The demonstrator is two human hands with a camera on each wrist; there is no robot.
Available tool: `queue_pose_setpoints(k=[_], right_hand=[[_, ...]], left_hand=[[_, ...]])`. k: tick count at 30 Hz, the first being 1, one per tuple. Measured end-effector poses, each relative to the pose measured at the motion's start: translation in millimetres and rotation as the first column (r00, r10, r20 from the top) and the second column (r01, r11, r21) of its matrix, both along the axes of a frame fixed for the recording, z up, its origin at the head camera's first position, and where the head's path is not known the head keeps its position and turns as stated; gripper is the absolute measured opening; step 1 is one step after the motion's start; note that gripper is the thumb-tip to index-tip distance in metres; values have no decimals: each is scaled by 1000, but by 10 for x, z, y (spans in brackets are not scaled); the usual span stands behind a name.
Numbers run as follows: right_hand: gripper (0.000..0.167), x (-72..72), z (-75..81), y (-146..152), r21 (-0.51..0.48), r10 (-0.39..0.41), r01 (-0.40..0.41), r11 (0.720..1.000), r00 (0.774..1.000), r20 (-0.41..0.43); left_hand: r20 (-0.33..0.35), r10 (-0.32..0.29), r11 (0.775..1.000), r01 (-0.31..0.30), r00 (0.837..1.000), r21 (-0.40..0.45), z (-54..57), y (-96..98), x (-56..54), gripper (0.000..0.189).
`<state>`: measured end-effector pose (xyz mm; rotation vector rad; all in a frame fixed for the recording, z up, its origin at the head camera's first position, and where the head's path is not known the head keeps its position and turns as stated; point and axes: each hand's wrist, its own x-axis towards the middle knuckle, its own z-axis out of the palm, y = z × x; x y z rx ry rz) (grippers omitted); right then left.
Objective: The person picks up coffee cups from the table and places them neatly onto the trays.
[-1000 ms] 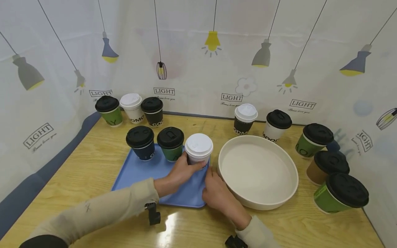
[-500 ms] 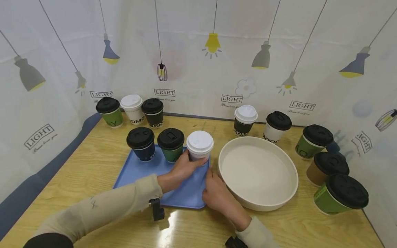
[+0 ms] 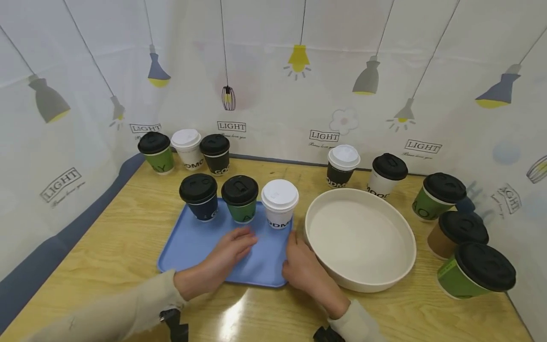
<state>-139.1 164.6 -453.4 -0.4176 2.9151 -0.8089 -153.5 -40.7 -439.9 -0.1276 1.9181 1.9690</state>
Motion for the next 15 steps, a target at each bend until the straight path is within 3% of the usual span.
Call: queue_pose_setpoints(k=[6, 11, 15], right_hand=[[74, -14, -19, -7, 4, -4, 4, 1000, 1000, 18], [74, -16, -2, -12, 1, 11, -11, 1000, 1000, 18], [74, -12, 2, -1, -5, 13, -13, 1000, 1000, 21]], left_hand=[[1, 108, 979, -106, 994, 173, 54, -410, 189, 22], [-99, 194, 976, -183, 976, 117, 148, -765, 244, 13], [-208, 277, 961, -268, 938, 69, 245, -1052, 173, 12]])
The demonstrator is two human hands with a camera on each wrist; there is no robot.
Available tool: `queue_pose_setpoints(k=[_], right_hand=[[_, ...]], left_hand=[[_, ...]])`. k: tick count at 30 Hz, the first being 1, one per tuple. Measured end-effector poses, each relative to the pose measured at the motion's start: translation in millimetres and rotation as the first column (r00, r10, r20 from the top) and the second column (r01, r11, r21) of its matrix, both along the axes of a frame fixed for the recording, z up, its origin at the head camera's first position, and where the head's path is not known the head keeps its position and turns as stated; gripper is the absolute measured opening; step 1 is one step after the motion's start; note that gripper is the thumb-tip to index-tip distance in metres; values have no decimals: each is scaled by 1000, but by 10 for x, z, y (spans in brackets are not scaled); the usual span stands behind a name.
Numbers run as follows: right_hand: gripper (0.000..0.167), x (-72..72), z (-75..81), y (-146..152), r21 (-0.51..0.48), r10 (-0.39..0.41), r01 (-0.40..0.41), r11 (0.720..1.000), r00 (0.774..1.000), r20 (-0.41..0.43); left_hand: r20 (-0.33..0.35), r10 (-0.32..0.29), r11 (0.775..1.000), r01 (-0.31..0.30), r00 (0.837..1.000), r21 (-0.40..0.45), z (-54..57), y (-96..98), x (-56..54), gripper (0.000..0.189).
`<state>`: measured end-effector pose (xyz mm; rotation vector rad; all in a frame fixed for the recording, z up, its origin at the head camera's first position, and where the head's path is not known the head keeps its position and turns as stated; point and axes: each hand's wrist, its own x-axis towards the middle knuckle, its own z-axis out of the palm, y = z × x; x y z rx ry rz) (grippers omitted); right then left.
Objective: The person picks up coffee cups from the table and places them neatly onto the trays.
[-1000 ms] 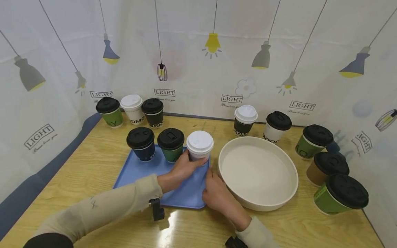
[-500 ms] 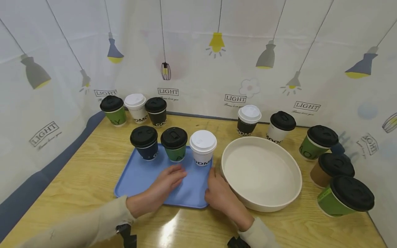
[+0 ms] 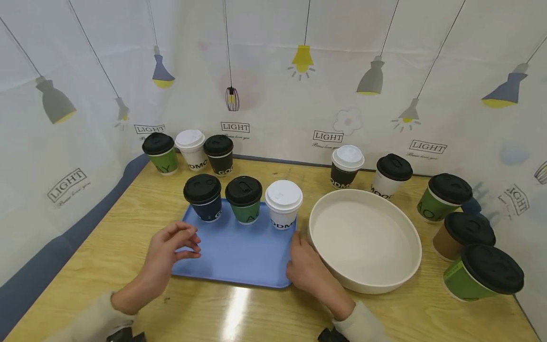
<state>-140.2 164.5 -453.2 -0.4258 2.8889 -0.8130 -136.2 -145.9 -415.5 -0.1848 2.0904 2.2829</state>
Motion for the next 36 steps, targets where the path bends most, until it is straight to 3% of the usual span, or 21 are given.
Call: queue_pose_setpoints(k=[5, 10, 14, 16, 19, 23, 28, 32, 36], right_hand=[[74, -10, 0, 32, 0, -1, 1, 1000, 1000, 5], [74, -11, -22, 42, 2, -9, 9, 1000, 1000, -1], [74, -5, -52, 40, 9, -19, 19, 1000, 1000, -7], [75, -6, -60, 37, 7, -21, 21, 1000, 1000, -10], [75, 2, -54, 31, 1, -21, 21, 1000, 1000, -3], [74, 5, -46, 10, 0, -20, 20, 1000, 1000, -21], [73, -9, -60, -17, -22, -5, 4, 1000, 1000, -22], [73, 9, -57, -14, -25, -12, 12, 1000, 1000, -13], [72, 19, -41, 19, -25, -19, 17, 1000, 999, -42]], left_hand=[[-86, 118, 991, -123, 989, -56, 12, -404, -318, 15], [-111, 217, 970, -228, 970, -89, -98, -818, -819, 38], [-98, 281, 949, -292, 955, -123, -122, -1034, -1225, 65], [-99, 293, 933, -307, 951, -188, -105, -1100, -1405, 76], [-87, 294, 891, -306, 952, -334, -79, -1178, -1640, 93], [-80, 281, 835, -285, 956, -471, -106, -1307, -1887, 107], [-93, 301, 788, -302, 949, -537, -196, -1460, -2117, 111], [-122, 320, 772, -333, 940, -541, -215, -1470, -2274, 112], [-164, 313, 783, -352, 936, -513, -170, -1423, -2442, 115]])
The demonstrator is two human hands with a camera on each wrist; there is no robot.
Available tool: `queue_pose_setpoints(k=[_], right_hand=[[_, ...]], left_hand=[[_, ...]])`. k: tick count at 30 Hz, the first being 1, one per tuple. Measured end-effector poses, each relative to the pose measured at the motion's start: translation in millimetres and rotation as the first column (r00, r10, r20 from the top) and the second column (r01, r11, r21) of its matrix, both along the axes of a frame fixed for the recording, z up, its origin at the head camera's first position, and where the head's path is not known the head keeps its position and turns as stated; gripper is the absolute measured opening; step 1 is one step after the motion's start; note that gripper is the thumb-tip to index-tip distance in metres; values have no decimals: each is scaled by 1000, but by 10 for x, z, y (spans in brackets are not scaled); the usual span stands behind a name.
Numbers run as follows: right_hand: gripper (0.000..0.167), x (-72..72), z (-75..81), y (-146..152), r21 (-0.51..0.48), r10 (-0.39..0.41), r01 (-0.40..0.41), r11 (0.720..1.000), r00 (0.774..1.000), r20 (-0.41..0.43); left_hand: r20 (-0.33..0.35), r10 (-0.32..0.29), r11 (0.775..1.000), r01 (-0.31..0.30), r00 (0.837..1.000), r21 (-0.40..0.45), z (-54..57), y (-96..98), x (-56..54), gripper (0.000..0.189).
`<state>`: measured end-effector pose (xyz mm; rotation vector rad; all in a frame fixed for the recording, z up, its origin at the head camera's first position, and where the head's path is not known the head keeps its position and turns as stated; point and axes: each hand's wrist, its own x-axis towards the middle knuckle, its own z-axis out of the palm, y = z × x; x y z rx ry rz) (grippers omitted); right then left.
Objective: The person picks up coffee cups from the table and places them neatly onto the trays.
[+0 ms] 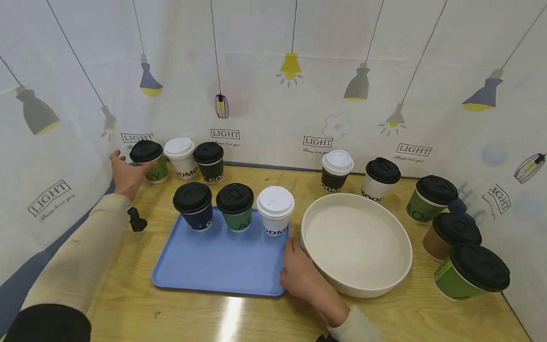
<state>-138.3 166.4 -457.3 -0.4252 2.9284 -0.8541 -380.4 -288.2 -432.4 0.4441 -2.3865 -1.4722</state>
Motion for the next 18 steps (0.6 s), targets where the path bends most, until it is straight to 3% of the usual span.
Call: queue_pose_setpoints(k=[6, 10, 14, 18], right_hand=[[73, -14, 11, -3, 1, 2, -2, 1000, 1000, 9], [73, -27, 6, -7, 16, -3, 2, 1000, 1000, 19], [73, -26, -5, -1, 15, -10, 9, 1000, 1000, 24], [73, -21, -8, 15, 20, -11, 10, 1000, 1000, 13]], left_hand=[[-15, -53, 999, 53, 998, 4, -9, -10, -91, 127], [-19, -57, 998, 57, 998, 11, -43, -10, -116, 133], [-28, -49, 999, 50, 998, 21, -55, 3, -136, 127], [-26, -57, 998, 56, 998, -23, -60, 17, -179, 118]])
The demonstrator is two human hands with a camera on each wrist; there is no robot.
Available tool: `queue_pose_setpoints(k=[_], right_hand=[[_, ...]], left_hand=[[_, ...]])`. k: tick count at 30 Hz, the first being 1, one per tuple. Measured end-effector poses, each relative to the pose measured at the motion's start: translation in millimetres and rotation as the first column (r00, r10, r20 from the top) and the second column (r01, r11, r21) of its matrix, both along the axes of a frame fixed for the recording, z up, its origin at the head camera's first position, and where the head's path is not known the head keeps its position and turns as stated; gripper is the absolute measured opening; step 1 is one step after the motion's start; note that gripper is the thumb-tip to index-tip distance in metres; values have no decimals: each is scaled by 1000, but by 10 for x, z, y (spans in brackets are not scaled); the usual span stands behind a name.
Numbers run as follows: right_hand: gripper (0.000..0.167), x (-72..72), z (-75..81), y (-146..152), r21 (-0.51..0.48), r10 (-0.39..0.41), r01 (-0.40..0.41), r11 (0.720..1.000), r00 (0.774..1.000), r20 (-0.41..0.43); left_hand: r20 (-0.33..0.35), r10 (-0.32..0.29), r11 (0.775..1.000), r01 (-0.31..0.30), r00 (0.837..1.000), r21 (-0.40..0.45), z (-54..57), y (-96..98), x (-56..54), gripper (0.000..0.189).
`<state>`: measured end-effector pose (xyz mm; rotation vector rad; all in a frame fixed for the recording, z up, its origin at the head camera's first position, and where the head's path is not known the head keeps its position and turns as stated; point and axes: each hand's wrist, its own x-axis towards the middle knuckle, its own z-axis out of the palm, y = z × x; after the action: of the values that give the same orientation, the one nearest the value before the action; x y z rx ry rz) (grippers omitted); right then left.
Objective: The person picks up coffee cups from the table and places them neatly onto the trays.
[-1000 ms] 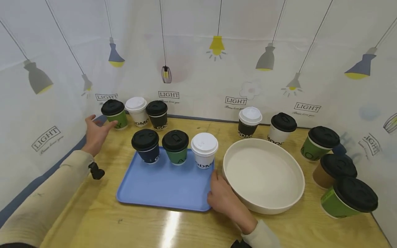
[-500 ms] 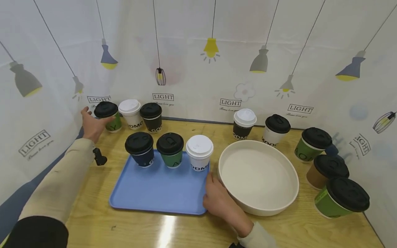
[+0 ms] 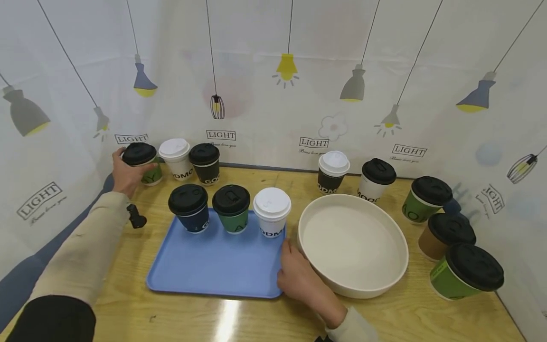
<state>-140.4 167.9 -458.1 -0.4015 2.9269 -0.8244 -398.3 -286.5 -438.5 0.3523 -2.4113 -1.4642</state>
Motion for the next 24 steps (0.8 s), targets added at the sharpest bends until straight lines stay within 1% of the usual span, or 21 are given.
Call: queue_pose_setpoints(k=[2, 4, 6, 10, 13, 16, 20, 24], right_hand=[[72, 3, -2, -2, 5, 2, -2, 1000, 1000, -3], [72, 5, -1, -2, 8, 1, -1, 1000, 1000, -9], [72, 1, -3, 0, 6, 4, -4, 1000, 1000, -13], [71, -2, -4, -1, 10, 11, -11, 1000, 1000, -24], [71, 2, 9, -5, 13, 16, -16, 1000, 999, -34], [73, 8, 27, -9, 9, 23, -22, 1000, 999, -38], [75, 18, 49, -17, 3, 23, -23, 1000, 999, -29], [75, 19, 45, -22, 11, 12, -12, 1000, 1000, -15]], left_hand=[[3, -4, 1000, 4, 1000, -15, -6, -16, 3, 114], [2, -12, 1000, 12, 1000, -2, -9, -22, 21, 113], [-1, -21, 999, 21, 1000, 29, -10, -21, 65, 111], [-6, -23, 997, 23, 1000, 67, -15, -14, 195, 106], [-17, -24, 997, 25, 1000, 73, -13, -8, 303, 104], [-24, -18, 995, 20, 1000, 99, 6, 8, 416, 103], [-29, 7, 991, -3, 1000, 132, 69, 66, 583, 102], [-55, 16, 987, -7, 998, 158, 141, 172, 798, 98]])
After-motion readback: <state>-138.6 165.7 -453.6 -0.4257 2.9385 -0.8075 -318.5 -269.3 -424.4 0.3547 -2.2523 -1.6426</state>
